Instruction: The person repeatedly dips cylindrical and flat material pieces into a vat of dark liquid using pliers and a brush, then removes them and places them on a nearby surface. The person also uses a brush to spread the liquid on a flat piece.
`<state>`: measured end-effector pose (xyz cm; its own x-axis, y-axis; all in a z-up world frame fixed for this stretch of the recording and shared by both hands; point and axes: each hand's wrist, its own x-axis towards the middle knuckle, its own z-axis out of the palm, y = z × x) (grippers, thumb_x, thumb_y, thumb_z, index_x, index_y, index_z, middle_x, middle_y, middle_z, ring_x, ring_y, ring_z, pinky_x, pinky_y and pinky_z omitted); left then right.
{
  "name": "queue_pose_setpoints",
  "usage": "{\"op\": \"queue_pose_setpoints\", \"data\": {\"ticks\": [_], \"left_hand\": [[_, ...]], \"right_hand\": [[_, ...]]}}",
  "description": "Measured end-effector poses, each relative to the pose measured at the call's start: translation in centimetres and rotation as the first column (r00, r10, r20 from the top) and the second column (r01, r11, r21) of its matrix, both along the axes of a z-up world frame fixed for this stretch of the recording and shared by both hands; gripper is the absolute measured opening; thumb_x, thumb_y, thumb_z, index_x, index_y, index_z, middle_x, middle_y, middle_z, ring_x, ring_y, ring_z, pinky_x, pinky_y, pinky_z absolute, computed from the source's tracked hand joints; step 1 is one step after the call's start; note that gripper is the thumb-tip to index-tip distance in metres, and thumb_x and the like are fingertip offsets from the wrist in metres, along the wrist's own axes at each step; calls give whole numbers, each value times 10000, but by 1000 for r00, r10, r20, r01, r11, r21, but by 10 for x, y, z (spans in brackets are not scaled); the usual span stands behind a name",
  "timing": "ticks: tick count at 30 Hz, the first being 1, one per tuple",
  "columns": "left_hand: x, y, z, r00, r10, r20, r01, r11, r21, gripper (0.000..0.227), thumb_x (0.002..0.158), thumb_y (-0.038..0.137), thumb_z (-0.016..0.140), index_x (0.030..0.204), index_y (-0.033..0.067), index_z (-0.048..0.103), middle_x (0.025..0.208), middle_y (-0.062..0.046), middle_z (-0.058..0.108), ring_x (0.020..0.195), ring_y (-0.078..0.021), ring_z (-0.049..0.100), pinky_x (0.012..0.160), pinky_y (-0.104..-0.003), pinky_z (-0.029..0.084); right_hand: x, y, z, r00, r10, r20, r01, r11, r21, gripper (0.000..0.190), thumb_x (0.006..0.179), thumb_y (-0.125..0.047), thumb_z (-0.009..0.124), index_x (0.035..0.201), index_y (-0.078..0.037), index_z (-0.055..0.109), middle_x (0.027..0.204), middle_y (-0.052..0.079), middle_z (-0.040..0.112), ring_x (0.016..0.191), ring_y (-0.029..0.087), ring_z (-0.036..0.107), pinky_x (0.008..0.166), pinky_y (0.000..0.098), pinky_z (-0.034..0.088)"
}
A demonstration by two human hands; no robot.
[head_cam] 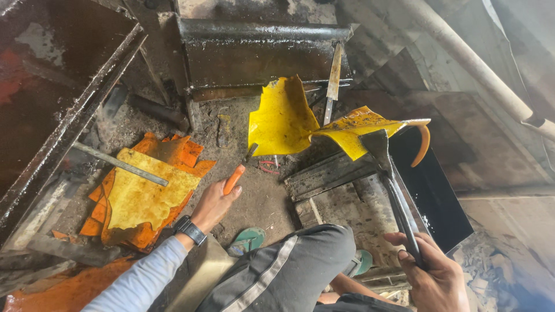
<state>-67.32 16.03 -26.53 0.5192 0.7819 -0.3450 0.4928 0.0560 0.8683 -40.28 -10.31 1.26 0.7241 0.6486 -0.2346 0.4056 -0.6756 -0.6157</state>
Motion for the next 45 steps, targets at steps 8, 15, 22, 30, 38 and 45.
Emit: {"op": "queue_pose_setpoints", "data": {"ticks": [8, 15, 22, 30, 38, 45], "left_hand": [[-10, -2, 11, 1000, -27, -14, 26, 996, -91, 271, 989, 345, 620, 812, 144, 576, 632, 52, 382, 510, -97, 372, 471, -285, 365], [-12, -1, 33, 1000, -12, 7, 13, 997, -73, 263, 968, 316, 646, 808, 117, 586, 632, 43, 421, 550, -109, 417, 518, -320, 396], [-15, -6, 36, 998, 33, 62, -24, 989, -147, 265, 967, 296, 660, 808, 95, 591, 640, 41, 413, 575, -108, 401, 534, -334, 393], [-23, -11, 38, 999, 27, -24, -31, 987, -161, 257, 958, 286, 664, 815, 84, 597, 620, 25, 406, 552, -122, 390, 514, -351, 378], [-19, -9, 41, 1000, 18, 21, -16, 995, -103, 254, 962, 283, 660, 825, 78, 601, 629, 20, 446, 556, -118, 411, 523, -349, 399], [-20, 10, 46, 999, 13, -39, -10, 997, 73, 268, 944, 329, 661, 918, 63, 642, 603, -9, 504, 543, -141, 490, 544, -357, 419]], "right_hand": [[-3, -4, 3, 999, -32, -7, 32, 997, -75, 234, 947, -56, 662, 1139, -81, 793, 1061, 21, 698, 689, 118, 533, 591, 294, 407], [-3, -11, 4, 1000, 18, 23, -18, 1000, 2, 227, 908, -76, 659, 1080, -57, 807, 993, 13, 711, 770, 78, 560, 693, 247, 429], [-12, -11, 2, 999, 40, 32, -41, 999, 32, 237, 918, -85, 642, 1101, -52, 789, 1064, -2, 716, 922, 47, 607, 811, 215, 454], [-19, -3, 6, 998, -23, -67, 22, 999, -23, 248, 938, -55, 639, 1137, -33, 786, 1136, 45, 726, 961, 169, 582, 842, 318, 437], [-24, 7, 15, 993, -84, -80, 80, 996, -49, 256, 920, -61, 623, 1107, -41, 796, 1148, 44, 733, 1051, 163, 634, 929, 331, 472], [-28, 20, 4, 997, 5, -81, -2, 999, 48, 252, 896, 8, 604, 1083, -18, 771, 1023, 35, 680, 908, 122, 589, 824, 268, 447]]}}
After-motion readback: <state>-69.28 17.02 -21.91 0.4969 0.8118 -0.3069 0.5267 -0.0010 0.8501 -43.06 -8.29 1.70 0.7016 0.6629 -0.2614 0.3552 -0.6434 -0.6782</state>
